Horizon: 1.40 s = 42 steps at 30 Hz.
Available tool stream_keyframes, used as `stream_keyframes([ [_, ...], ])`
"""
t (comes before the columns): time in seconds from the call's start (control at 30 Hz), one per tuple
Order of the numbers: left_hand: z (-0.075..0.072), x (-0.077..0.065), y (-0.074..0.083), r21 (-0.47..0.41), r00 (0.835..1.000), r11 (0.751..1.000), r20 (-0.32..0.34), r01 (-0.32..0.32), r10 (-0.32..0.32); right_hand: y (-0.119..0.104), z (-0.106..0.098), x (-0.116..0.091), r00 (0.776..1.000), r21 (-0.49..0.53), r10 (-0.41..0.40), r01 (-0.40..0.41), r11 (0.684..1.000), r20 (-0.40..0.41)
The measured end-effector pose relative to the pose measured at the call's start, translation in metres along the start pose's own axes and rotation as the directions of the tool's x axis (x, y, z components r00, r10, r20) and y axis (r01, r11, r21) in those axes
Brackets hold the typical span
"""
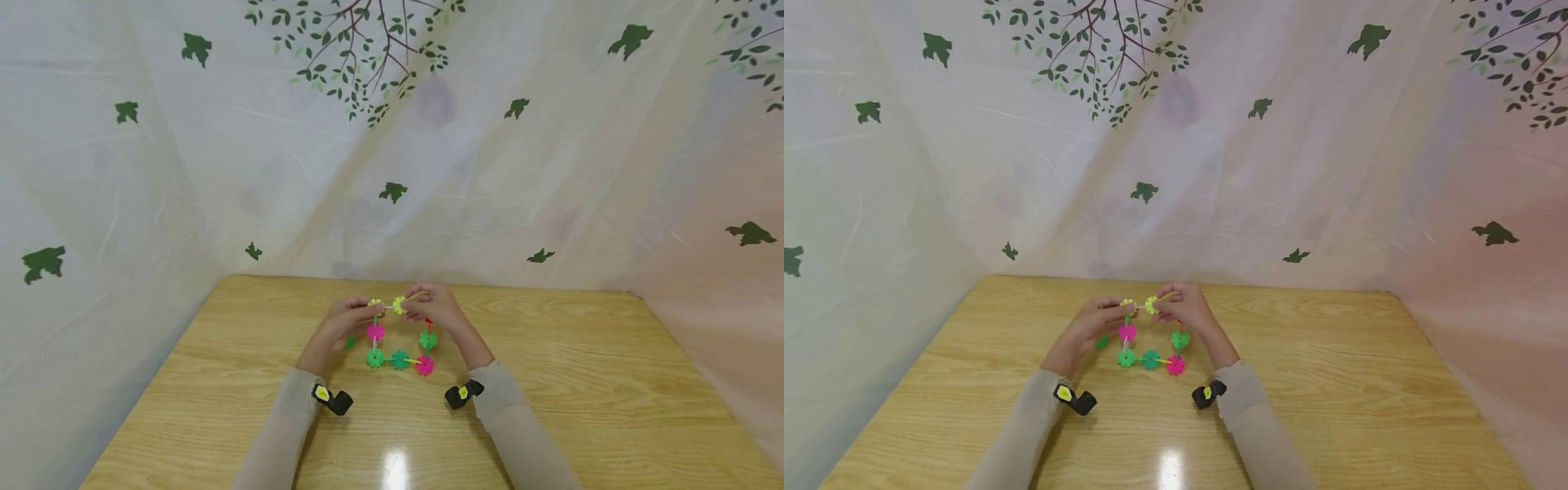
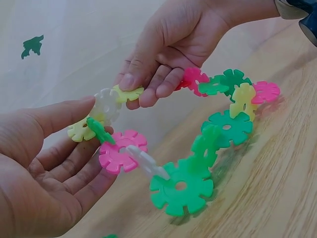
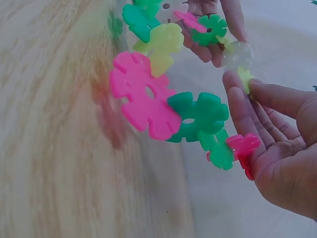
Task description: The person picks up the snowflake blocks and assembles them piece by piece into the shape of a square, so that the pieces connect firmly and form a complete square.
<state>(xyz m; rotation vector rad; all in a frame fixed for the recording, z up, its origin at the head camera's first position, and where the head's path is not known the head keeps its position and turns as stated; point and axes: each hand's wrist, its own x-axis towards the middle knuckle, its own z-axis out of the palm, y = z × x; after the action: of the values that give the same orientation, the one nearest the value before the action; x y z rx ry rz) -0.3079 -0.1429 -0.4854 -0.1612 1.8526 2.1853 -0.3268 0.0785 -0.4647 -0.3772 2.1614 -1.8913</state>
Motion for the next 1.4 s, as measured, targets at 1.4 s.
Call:
stream_keyframes([
  [1.4, -0.001, 0.000, 0.007, 0.020, 0.998, 0.998, -0.034, -0.051, 0.052, -0.010, 0.003, 0.001, 0.981, -0.178, -0.195, 0.189, 0.966, -0.013],
])
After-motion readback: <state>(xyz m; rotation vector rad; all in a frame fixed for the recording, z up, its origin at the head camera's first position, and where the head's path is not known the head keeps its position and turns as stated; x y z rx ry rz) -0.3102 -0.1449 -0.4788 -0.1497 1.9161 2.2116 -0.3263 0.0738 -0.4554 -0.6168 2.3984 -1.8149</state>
